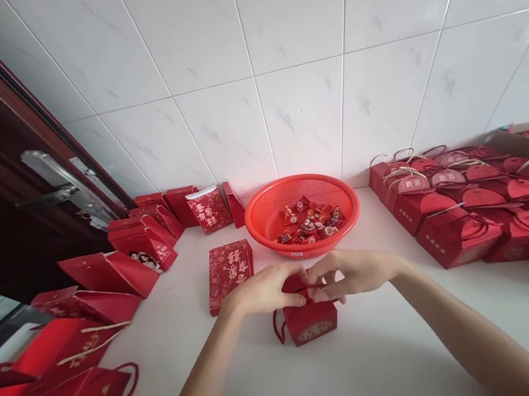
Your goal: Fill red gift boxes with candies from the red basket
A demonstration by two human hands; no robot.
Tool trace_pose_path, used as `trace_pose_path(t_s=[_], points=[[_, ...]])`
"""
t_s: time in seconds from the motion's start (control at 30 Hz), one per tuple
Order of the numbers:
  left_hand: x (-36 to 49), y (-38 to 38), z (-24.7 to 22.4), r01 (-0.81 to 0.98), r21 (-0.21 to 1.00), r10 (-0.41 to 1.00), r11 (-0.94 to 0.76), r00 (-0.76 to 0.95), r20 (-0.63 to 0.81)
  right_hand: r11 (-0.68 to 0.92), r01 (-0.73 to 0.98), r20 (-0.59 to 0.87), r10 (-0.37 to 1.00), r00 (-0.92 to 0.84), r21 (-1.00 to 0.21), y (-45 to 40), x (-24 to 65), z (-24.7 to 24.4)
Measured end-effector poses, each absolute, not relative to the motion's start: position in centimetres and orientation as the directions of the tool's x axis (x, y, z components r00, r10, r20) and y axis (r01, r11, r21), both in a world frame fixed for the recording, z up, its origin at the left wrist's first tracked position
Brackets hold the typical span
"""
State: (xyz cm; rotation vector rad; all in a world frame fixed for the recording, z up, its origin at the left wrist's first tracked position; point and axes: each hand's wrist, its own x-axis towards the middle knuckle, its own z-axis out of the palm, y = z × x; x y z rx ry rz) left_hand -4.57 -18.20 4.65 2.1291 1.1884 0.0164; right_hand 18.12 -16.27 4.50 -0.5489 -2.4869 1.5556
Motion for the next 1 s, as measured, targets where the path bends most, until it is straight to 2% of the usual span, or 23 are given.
trace_pose_path(t_s=[0.2, 0.3, 0.4, 0.57, 0.7, 0.83, 0.9, 1.0], points=[[-7.6, -19.3, 3.6, 0.659, 0.694, 0.830, -0.289, 0.534, -0.162, 0.480, 0.279, -0.086, 0.384, -0.919, -0.832, -16.6, 16.8, 3.7], [-9.5, -19.9, 2.7, 0.668, 0.712, 0.853, -0.215, 0.483, -0.196, 0.509, 0.287, -0.082, 0.387, -0.918, -0.812, -16.7, 17.0, 3.8], [-10.5, -20.3, 1.6, 0.640, 0.747, 0.829, -0.180, 0.507, -0.235, 0.538, 0.289, -0.076, 0.383, -0.920, -0.792, -16.7, 17.1, 3.9], [-10.0, -20.5, 0.1, 0.588, 0.798, 0.865, -0.133, 0.462, -0.197, 0.541, 0.282, -0.057, 0.396, -0.917, -0.793, -16.9, 17.2, 4.1], [-9.5, -20.6, 0.1, 0.472, 0.882, 0.897, 0.007, 0.387, -0.214, 0.444, 0.254, -0.014, 0.476, -0.880, -0.859, -17.3, 17.3, 4.3], [-9.6, -21.0, 1.5, 0.278, 0.938, 0.889, 0.206, 0.347, -0.298, 0.184, 0.148, 0.002, 0.631, -0.776, -0.972, -17.3, 17.2, 4.3], [-9.7, -21.4, 2.5, 0.202, 0.957, 0.894, 0.208, 0.358, -0.270, 0.117, 0.103, 0.001, 0.665, -0.747, -0.988, -17.2, 17.2, 4.5], [-9.6, -21.9, 4.0, 0.043, 0.980, 0.897, 0.193, 0.397, -0.195, 0.136, 0.124, 0.007, 0.703, -0.711, -0.983, -17.4, 17.5, 5.2]])
